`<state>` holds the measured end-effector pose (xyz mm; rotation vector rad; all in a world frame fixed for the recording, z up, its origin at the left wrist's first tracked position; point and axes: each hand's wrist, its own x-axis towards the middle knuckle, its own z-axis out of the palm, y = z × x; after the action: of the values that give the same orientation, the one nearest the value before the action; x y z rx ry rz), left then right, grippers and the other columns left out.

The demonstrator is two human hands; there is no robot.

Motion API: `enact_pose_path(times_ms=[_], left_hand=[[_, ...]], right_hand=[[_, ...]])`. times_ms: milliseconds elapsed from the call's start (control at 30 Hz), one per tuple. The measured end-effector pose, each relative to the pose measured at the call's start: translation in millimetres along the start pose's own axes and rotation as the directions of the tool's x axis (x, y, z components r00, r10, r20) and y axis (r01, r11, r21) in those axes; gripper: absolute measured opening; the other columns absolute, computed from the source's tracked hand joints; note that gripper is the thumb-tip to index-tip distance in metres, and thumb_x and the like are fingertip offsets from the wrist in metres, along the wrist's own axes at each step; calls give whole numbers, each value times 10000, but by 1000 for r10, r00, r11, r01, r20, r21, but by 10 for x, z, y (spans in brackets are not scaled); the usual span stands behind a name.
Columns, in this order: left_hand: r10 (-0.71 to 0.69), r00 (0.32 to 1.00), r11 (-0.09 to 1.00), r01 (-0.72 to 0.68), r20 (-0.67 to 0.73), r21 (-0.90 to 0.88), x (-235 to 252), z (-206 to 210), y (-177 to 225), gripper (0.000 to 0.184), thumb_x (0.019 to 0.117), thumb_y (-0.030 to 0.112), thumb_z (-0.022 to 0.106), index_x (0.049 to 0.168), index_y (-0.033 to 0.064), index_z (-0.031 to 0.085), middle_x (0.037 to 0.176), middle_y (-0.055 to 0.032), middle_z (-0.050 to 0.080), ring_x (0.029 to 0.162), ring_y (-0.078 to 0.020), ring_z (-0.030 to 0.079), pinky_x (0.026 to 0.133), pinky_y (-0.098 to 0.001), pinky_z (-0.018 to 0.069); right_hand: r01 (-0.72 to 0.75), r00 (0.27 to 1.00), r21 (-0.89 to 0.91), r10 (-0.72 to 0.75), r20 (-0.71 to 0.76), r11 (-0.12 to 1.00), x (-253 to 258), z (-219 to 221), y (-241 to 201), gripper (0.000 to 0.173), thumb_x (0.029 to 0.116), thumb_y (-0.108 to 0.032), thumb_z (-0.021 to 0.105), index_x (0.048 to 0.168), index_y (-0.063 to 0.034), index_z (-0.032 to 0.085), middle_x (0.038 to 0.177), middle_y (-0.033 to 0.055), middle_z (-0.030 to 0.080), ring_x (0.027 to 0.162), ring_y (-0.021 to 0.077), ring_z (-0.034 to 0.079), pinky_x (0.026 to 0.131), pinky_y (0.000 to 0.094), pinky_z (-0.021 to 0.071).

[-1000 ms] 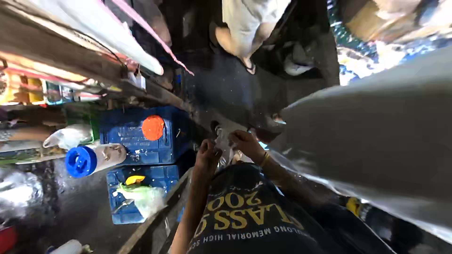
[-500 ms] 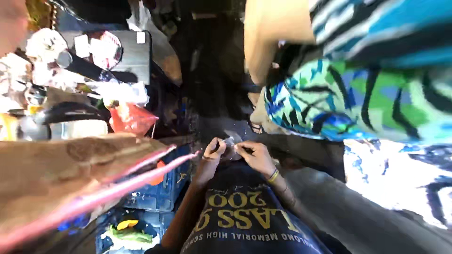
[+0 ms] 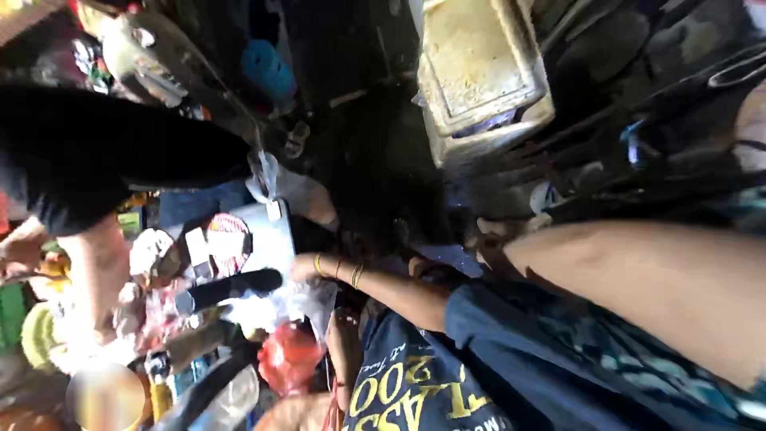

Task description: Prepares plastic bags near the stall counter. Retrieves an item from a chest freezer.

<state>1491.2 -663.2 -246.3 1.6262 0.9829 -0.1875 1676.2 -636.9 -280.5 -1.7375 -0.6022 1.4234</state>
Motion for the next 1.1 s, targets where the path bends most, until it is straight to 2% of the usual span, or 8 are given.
enact_pose_path(times_ms=[100,233,367,500,633,733,933,1100], left_hand=[[-28,989,822,-59,-144,-566,650,-116,-5,419,1098,387,235,1016,154,574,814,46,695,708,-101,680,634,-298,573],[-72,994,742,2,-77,-671,1141,-237,671,614,1056,594,273,1472,150,353,1229,-71,597,1061,-253,629,887,-558,516],[-23,991,723,-75,-132,-687,1716,-149,1160,230,1110,216,306,1211,184,510,890,97,706,760,-30,687,691,-231,589],[28,976,910,-115,-217,-398,2552,95,1731,180,939,-39,577,873,114,512,713,81,640,650,-37,640,661,-248,581],[60,980,998,-56,-189,23,3512,463,2682,247,827,-24,675,1032,-105,563,799,-116,572,617,-153,565,582,-355,543],[94,991,983,-77,-95,167,4160,561,3482,262,845,36,724,1046,-95,618,801,-140,611,648,-170,577,604,-371,530],[370,796,906,-194,479,-377,5013,945,5177,240,824,-67,572,814,138,698,818,46,727,769,-60,685,725,-262,589],[103,741,951,-269,663,152,5429,1714,6213,381,1043,56,454,1394,-89,490,1111,-159,656,907,-103,627,833,-287,548]], right_hand=[[-16,997,-365,41,61,931,-21,-522,-227,322,982,-150,644,1181,103,661,1269,304,634,1204,460,604,967,672,473],[185,976,-327,-133,175,927,42,-991,-602,281,965,-115,680,1145,100,679,1174,292,669,1136,427,639,957,615,494],[284,954,-149,-263,142,947,356,-1511,-819,264,1005,-89,604,1191,86,669,1177,279,677,1150,408,644,997,586,481],[115,977,-112,-132,-168,987,784,-2401,-565,273,905,-21,691,1169,46,683,1211,252,667,1178,416,626,1002,609,495],[173,949,305,-76,-305,937,835,-3897,-526,230,1031,-59,549,1194,58,662,1100,190,703,1024,268,674,941,464,531],[103,966,782,125,-225,614,480,-4831,-897,252,1047,-88,426,1269,-60,542,1029,18,606,894,91,604,829,323,543],[112,800,624,303,-519,774,-146,-6129,-1078,512,910,-159,771,1337,27,559,1243,156,660,1095,172,645,967,349,533],[107,530,381,271,-804,918,-818,-7507,-794,446,983,-248,685,1348,-6,597,1284,142,668,1163,193,652,1029,367,529]])
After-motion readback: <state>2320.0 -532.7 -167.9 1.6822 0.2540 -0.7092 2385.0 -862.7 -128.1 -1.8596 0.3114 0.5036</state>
